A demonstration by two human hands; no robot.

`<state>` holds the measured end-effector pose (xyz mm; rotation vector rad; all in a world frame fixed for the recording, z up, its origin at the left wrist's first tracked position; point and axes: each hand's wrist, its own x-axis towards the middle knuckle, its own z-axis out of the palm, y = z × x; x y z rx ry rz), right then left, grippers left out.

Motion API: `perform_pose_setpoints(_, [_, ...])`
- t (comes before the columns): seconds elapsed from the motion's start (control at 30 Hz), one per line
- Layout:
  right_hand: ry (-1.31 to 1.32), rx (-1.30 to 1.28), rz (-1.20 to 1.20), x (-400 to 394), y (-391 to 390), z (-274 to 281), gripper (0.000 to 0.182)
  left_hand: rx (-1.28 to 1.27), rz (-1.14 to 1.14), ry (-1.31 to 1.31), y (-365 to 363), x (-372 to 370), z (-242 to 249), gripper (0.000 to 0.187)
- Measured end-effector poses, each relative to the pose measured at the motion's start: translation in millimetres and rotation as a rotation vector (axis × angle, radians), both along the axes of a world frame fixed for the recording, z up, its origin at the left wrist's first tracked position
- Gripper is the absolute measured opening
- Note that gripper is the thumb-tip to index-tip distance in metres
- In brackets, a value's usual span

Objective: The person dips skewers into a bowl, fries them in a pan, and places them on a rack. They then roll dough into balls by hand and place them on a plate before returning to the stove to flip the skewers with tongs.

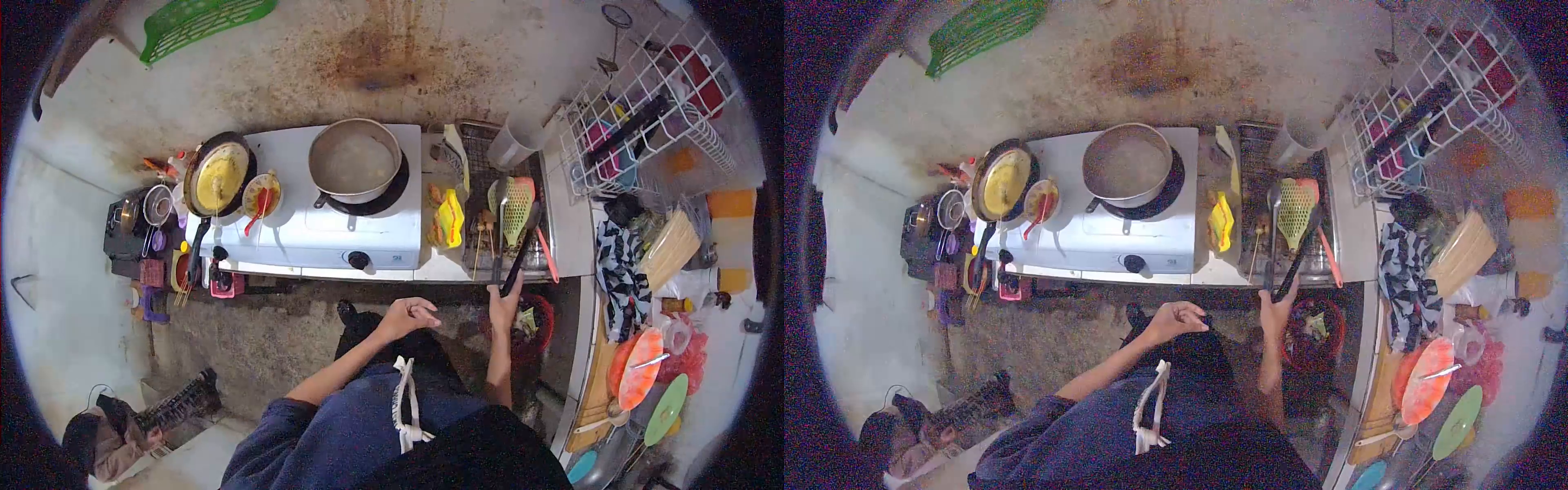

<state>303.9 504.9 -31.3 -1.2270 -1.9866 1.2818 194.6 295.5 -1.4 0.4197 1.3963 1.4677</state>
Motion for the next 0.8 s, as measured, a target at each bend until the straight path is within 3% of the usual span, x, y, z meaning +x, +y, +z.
perform_pose_setpoints(0.1, [0.369,-0.219,0.067,1,-8,8,0.067,-0.037,0.025,0.088,-13,2,-11,0.026])
perform_pose_setpoints(0.17, [0.439,-0.253,0.074,0,-14,14,0.069,-0.082,0.042,0.16,-20,1,0,0.027])
perform_pose_setpoints(0.27, [0.579,-0.361,0.192,-21,-36,75,0.071,-0.04,0.073,0.141,-36,-3,7,0.027])
perform_pose_setpoints(0.33, [0.487,-0.359,0.357,-36,-49,99,0.063,-0.052,0.048,0.153,-51,-6,8,0.027])
perform_pose_setpoints(0.37, [0.455,-0.271,0.313,-49,-65,109,0.051,-0.019,0.018,0.128,-60,-7,12,0.026])
perform_pose_setpoints(0.4, [0.456,-0.274,0.333,-59,-71,113,0.051,0.016,-0.012,0.105,-70,-9,15,0.026])
perform_pose_setpoints(0.47, [0.298,-0.511,0.611,-79,-85,121,0.061,0.071,0.014,0.02,-95,-10,12,0.025])
perform_pose_setpoints(0.53, [0.242,-0.476,0.7,-107,-115,127,0.055,0.131,0.032,-0.062,-127,-16,16,0.024])
perform_pose_setpoints(0.6, [0.169,-0.079,0.868,-144,-147,134,0.049,0.058,0.095,-0.047,-162,-24,24,0.024])
perform_pose_setpoints(0.7, [-0.047,-0.105,1.007,-210,-193,149,0.039,-0.03,0.161,0.099,-223,-39,19,0.025])
perform_pose_setpoints(0.8, [-0.174,-0.037,1.084,-280,-232,147,0.044,-0.019,0.285,0.174,-286,-62,31,0.02])
